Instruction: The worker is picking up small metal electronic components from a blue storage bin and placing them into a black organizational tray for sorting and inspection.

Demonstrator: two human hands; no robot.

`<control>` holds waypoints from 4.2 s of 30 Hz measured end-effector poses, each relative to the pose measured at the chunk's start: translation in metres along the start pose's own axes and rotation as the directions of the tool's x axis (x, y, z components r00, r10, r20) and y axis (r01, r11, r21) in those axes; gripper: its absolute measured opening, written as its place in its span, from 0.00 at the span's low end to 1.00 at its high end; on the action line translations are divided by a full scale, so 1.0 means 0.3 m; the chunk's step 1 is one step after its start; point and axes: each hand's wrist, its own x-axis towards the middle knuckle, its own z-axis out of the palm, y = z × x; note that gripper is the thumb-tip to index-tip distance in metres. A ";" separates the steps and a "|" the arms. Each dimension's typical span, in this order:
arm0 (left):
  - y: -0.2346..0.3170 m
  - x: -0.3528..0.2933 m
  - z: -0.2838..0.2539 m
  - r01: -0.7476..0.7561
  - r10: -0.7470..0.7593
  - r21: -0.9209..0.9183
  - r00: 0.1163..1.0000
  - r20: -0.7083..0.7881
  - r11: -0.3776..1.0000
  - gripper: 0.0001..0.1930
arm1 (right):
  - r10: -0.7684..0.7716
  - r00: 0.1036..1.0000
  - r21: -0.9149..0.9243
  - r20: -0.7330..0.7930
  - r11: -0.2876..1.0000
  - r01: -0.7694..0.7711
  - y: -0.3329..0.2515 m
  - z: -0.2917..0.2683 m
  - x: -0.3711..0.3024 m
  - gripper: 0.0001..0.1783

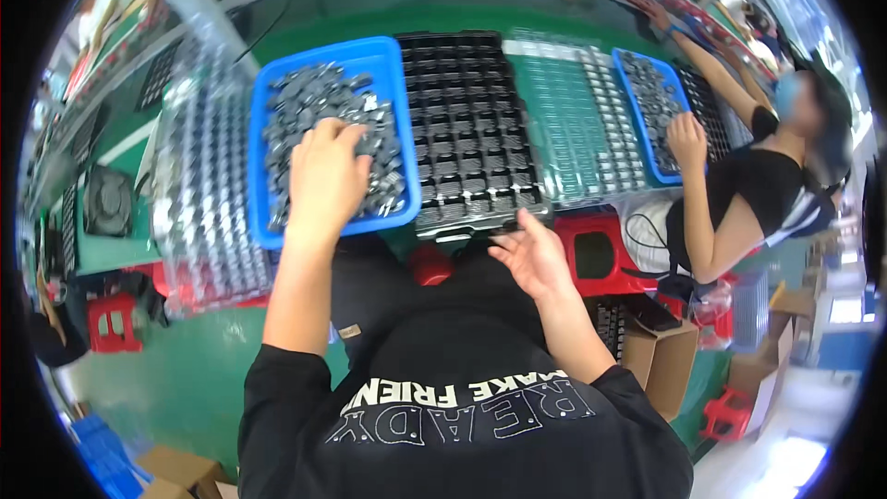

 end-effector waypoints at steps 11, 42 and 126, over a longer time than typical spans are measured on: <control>0.061 0.090 0.005 -0.042 0.020 0.122 0.984 0.179 0.992 0.18 | -0.815 0.535 -0.964 0.223 -0.104 0.243 -0.384 -0.122 -0.080 0.12; 0.088 0.135 -0.014 0.426 -0.176 -0.862 0.859 0.480 -0.274 0.22 | -0.743 0.631 -0.833 0.223 0.192 0.519 -0.553 -0.089 0.189 0.07; -0.079 0.075 0.011 0.276 -0.357 -0.947 0.912 0.203 0.166 0.15 | -0.626 0.629 -0.887 0.461 -0.308 0.344 -0.474 -0.321 0.083 0.06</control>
